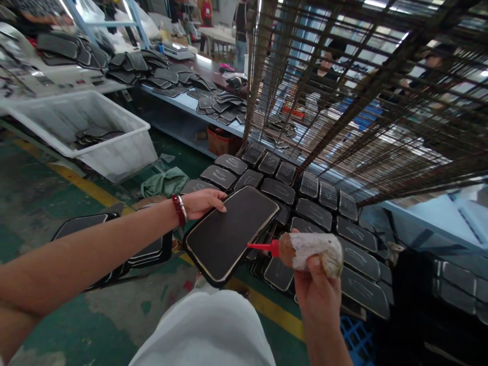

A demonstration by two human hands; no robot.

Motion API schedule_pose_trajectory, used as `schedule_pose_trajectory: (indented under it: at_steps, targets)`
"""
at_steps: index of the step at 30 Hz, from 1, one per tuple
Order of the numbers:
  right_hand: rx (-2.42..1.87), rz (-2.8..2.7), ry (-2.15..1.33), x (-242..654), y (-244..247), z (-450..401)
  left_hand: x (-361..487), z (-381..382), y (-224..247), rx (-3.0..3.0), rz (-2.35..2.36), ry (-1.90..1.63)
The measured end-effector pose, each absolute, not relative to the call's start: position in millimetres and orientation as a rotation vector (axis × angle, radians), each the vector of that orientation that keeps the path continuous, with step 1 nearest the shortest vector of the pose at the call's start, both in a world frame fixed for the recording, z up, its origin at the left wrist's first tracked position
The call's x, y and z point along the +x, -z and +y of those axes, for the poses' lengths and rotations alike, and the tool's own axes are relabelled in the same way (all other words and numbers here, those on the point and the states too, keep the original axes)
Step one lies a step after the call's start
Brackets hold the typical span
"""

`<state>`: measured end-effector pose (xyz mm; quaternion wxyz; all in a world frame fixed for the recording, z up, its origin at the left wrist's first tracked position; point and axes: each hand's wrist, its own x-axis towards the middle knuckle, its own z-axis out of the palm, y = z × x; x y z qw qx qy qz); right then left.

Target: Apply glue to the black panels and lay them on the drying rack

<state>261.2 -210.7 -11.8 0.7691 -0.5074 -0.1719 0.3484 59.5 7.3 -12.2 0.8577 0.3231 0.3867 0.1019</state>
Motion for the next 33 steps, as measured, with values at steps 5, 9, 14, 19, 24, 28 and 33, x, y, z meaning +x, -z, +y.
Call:
schedule_pose_trajectory:
  at_steps: [5, 9, 14, 19, 24, 28, 33]
  targets:
    - [-1.106, -0.437, -0.814, 257, 13, -222, 59, 9, 16, 0.712, 0.826, -0.189]
    - [-1.094, -0.475, -0.874, 252, 9, -230, 58, 11, 18, 0.755, 0.852, -0.162]
    - [-1.119, -0.476, -0.942, 244, 6, -240, 58, 10, 20, 0.772, 0.880, -0.186]
    - [-1.098, -0.460, -0.919, 243, 12, -242, 58, 12, 22, 0.762, 0.940, -0.246]
    - [-1.142, -0.354, -0.827, 243, 21, -238, 57, 13, 25, 0.668, 1.002, -0.333]
    - [-1.162, -0.203, -0.776, 227, 27, -231, 59, 9, 33, 0.558, 1.019, -0.425]
    - [-1.005, 0.110, -1.070, 222, 20, -209, 68, -12, 43, 0.574, 1.031, -0.544]
